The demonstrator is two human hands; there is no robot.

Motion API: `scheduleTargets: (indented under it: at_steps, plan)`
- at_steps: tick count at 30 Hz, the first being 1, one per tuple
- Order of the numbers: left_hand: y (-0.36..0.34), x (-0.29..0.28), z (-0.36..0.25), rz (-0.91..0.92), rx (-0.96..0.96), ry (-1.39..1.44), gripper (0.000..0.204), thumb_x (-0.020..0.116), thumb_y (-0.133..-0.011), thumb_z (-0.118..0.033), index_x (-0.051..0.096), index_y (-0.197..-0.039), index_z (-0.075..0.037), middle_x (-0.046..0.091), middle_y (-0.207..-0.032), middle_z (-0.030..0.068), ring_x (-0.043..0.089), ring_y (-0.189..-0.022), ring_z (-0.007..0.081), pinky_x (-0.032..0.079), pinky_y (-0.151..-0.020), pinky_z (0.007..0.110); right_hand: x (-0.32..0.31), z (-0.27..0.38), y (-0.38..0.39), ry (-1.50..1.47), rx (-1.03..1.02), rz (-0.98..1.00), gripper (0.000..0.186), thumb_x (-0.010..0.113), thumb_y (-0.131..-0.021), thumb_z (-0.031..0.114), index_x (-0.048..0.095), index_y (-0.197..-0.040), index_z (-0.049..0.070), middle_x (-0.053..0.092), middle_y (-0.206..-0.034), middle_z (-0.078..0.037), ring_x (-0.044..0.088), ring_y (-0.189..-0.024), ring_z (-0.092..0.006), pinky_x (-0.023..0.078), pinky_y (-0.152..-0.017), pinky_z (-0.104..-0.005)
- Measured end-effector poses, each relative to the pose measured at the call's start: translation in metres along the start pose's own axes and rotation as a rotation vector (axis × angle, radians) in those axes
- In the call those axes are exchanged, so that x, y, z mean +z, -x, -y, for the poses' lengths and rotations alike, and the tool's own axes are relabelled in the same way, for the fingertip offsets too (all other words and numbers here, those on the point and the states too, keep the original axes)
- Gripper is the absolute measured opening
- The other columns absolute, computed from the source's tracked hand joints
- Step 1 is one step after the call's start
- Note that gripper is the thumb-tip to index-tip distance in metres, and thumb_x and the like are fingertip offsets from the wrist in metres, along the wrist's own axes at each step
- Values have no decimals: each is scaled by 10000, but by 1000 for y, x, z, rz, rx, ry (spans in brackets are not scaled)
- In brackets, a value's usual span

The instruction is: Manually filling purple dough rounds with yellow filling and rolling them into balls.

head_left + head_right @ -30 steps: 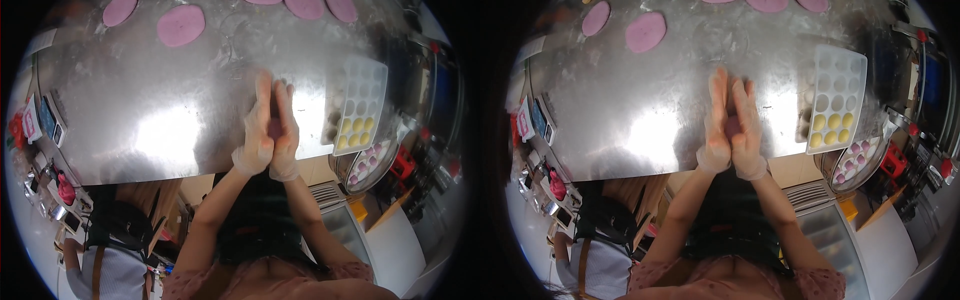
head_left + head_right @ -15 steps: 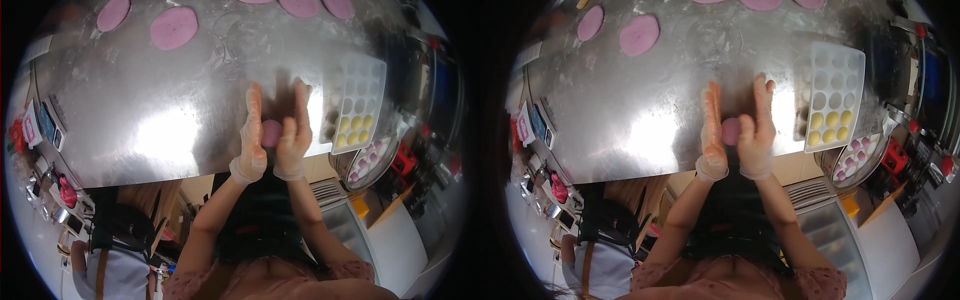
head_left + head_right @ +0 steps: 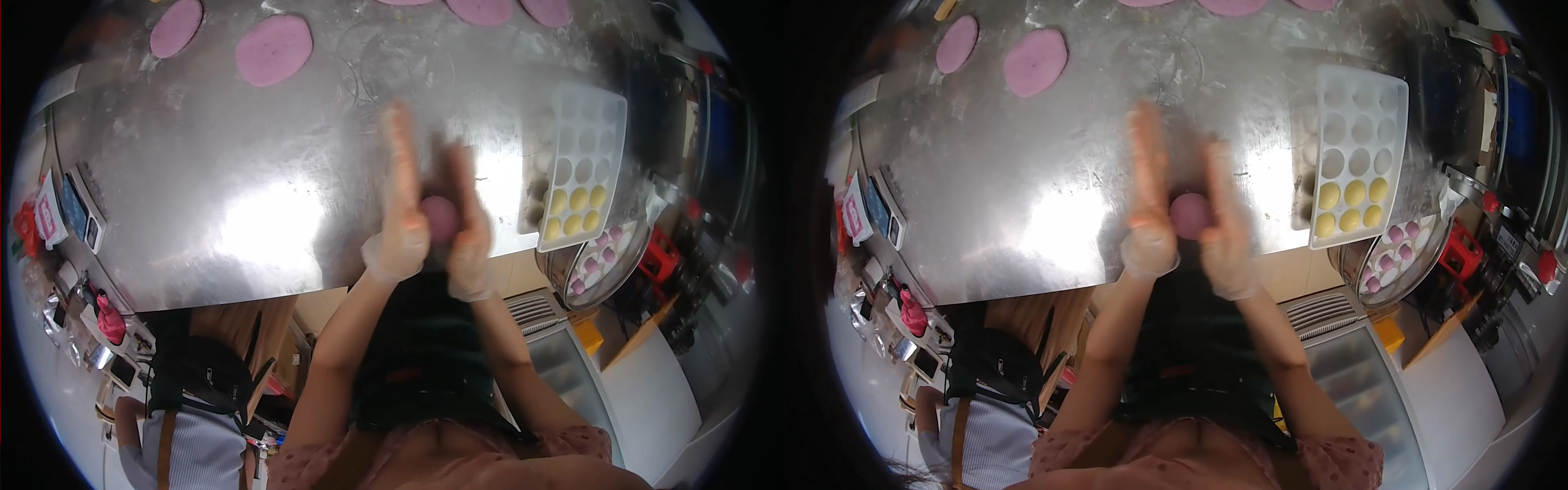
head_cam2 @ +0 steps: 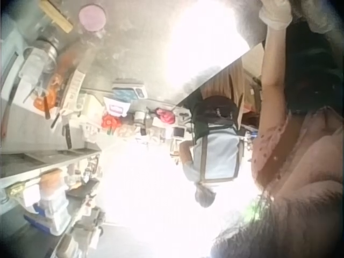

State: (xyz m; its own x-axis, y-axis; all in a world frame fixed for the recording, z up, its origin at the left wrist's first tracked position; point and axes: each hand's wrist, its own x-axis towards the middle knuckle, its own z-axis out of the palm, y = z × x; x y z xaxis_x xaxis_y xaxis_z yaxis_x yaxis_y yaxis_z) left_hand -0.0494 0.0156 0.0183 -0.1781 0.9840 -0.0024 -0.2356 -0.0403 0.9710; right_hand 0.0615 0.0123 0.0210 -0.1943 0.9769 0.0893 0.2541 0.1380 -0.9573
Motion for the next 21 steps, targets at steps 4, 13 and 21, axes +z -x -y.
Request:
scheduleTargets:
  at_steps: [4,13,21]
  plan:
    - [21,-2,-9,22,-96,-144,1221,232,-833,-869,-17,-1516,112,159,-1565,300,209,-1437,392,227,-1153,438,2,6,-8,39,-114,226,892,233,-993,653,328,-1470,-93,366,-1527,-247,251,-1449,-463,230,-1179,-498]
    - [2,-1,-5,31,108,-55,1252,207,-828,-882,-5,-1497,155,111,-1584,340,314,-1427,393,309,-1120,395,0,10,10,48,63,244,997,210,-942,743,286,-1496,-81,304,-1563,-242,153,-1486,-439,158,-1202,-485]
    - [30,10,3,-122,9,-5,1145,196,-883,-816,-83,-1510,101,-42,-1612,276,27,-1496,371,75,-1197,425,-13,-7,6,93,-10,264,1029,195,-925,767,265,-1504,-80,283,-1569,-255,156,-1486,-436,162,-1198,-486]
